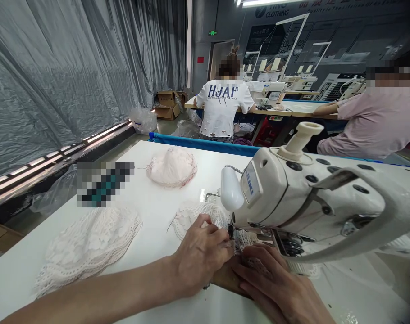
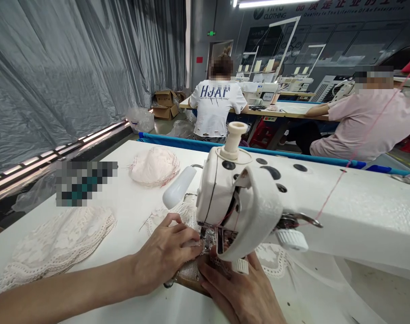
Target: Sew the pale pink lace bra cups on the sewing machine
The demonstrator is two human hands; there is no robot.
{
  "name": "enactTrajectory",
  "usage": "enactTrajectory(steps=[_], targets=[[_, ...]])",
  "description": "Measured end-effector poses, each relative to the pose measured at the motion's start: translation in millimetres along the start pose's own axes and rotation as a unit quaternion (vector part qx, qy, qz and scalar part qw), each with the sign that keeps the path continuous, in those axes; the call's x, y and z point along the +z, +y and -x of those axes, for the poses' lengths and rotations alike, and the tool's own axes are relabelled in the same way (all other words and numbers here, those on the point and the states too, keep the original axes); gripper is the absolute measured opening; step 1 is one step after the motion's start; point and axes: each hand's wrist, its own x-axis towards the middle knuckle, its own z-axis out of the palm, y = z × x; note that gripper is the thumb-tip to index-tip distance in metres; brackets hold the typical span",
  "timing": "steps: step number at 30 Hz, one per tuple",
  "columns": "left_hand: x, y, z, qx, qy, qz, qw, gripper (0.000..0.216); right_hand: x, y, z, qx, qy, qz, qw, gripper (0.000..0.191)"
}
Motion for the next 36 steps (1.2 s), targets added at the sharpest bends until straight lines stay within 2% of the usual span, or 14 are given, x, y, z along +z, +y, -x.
enactTrajectory(steps=[4, 9, 14, 21, 28, 36], targets=[[-4.1, 5.0, -1.7, 0.015, 0.011, -0.047, 0.999, 0.015, 1.9, 3.4, 2.1, -0.008, -0.006, -0.01, 1.0, 0.031], [-3.9, 6.4, 0.1, 0.029, 0.02, -0.062, 0.997, 0.017, 6.0, 14.7, 8.6, 0.031, 0.048, -0.05, 0.997, 0.025], [-3.2, 6.4, -0.9, 0.035, 0.036, -0.064, 0.997, 0.019, 3.7, 18.8, 6.6, 0.041, 0.034, -0.082, 0.995, 0.022], [-1.7, 5.1, -3.5, 0.025, 0.051, -0.047, 0.997, 0.021, 9.5, 18.9, 3.7, 0.031, 0.056, -0.065, 0.996, 0.029], [-2.7, 0.5, -2.0, 0.033, 0.005, -0.012, 0.999, 0.015, 7.7, 16.9, 4.3, 0.026, 0.057, -0.057, 0.996, 0.028], [2.6, 3.4, -0.2, 0.031, 0.036, -0.035, 0.998, 0.018, 9.7, 14.6, 5.9, 0.033, 0.052, -0.042, 0.997, 0.029]])
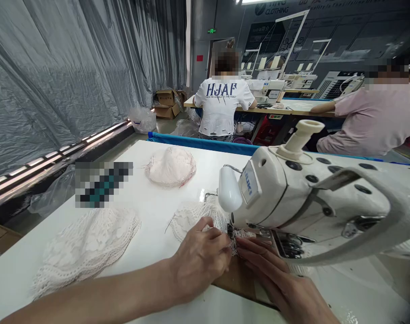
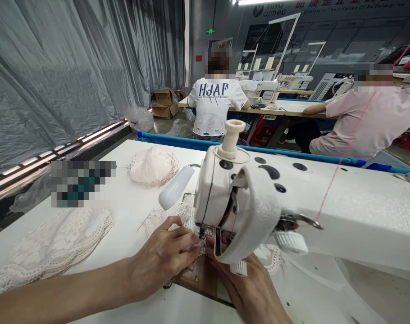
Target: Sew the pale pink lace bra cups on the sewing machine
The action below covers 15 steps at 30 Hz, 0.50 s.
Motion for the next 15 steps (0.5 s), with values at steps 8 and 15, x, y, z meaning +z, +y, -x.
enactTrajectory(steps=[8, 15], targets=[[2.2, 0.1, 1.1, 0.003, -0.011, -0.005, 1.0, 0.019, 1.7, -0.5, -1.3, 0.013, 0.0, -0.012, 1.0, 0.029], [-0.6, -1.7, 0.1, 0.008, -0.009, 0.005, 1.0, 0.019, 1.2, -1.9, -1.9, 0.023, -0.004, -0.021, 0.999, 0.028]])
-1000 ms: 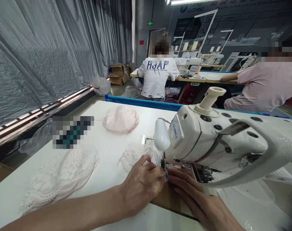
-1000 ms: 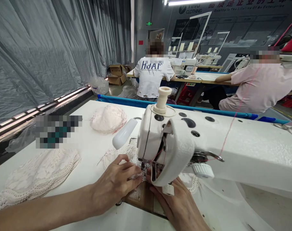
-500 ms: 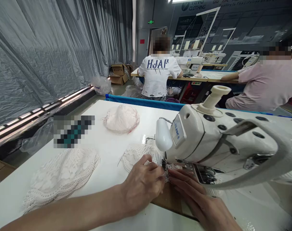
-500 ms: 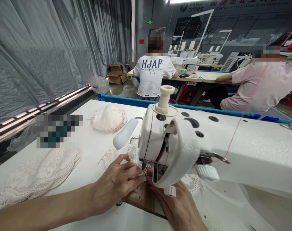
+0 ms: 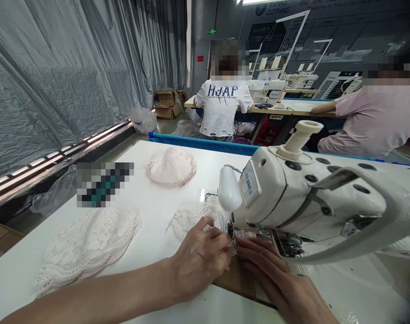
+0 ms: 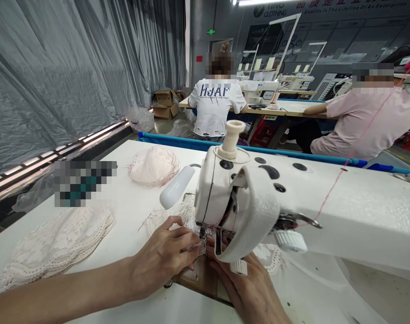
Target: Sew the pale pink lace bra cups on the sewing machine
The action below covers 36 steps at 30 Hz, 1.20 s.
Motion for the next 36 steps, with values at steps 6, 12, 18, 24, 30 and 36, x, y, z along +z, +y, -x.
enactTrajectory(steps=[6, 12, 18, 24, 30, 36], targets=[[-2.7, -1.2, -0.2, 0.004, -0.011, 0.01, 1.0, 0.017, 1.2, -0.1, -1.3, -0.006, -0.002, 0.015, 1.0, 0.03], [-1.9, -0.7, -0.3, -0.004, -0.017, 0.007, 1.0, 0.015, 2.9, -1.4, 1.0, 0.002, 0.008, 0.031, 0.999, 0.031], [-3.1, -1.1, -0.1, -0.001, -0.008, 0.018, 1.0, 0.017, 4.7, -0.7, 3.1, 0.01, 0.001, 0.036, 0.999, 0.031], [-3.9, -2.6, -0.9, -0.006, -0.026, 0.029, 0.999, 0.015, 0.0, -2.0, 7.0, -0.019, -0.01, 0.08, 0.997, 0.029], [-4.9, -3.4, 0.3, -0.015, -0.038, 0.039, 0.998, 0.015, 4.4, -13.9, 5.8, -0.061, -0.02, 0.078, 0.995, 0.029], [-9.5, 1.3, 2.0, 0.002, -0.042, -0.013, 0.999, 0.015, 7.5, -12.6, 9.0, -0.075, -0.004, 0.093, 0.993, 0.028]])
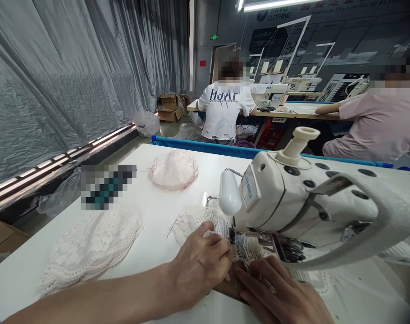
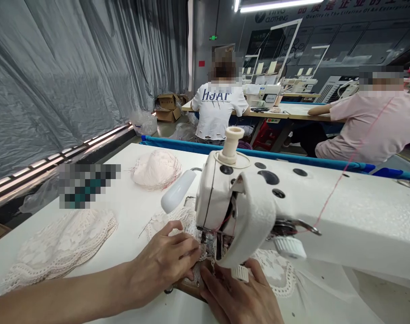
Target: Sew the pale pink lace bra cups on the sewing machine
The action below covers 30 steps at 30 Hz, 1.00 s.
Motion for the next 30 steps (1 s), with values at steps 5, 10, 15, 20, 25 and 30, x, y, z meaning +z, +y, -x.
enactTrajectory(steps=[5, 10, 15, 20, 25, 30], targets=[[-4.5, 5.8, 0.1, 0.002, -0.008, -0.033, 0.999, 0.02, -8.1, 1.5, -0.7, 0.001, -0.023, -0.001, 1.0, 0.029], [-12.5, 11.2, -1.9, -0.011, -0.009, -0.053, 0.998, 0.016, -10.3, 2.4, -8.2, -0.057, 0.003, 0.049, 0.997, 0.029], [-25.4, 9.3, 1.1, -0.026, -0.065, -0.044, 0.997, 0.017, -8.8, 5.0, -11.9, -0.099, 0.014, 0.062, 0.993, 0.031], [-39.0, 7.7, 28.6, -0.05, -0.118, -0.026, 0.991, 0.019, -5.1, 8.9, -8.8, -0.105, 0.015, 0.046, 0.993, 0.027], [-43.4, 16.2, 49.8, -0.09, -0.085, -0.063, 0.99, 0.019, -2.4, 9.5, -7.1, -0.107, 0.007, 0.05, 0.993, 0.03], [-49.6, 14.8, 42.3, -0.074, -0.073, -0.04, 0.994, 0.016, -3.5, 7.7, -8.6, -0.105, 0.007, 0.069, 0.992, 0.031]])
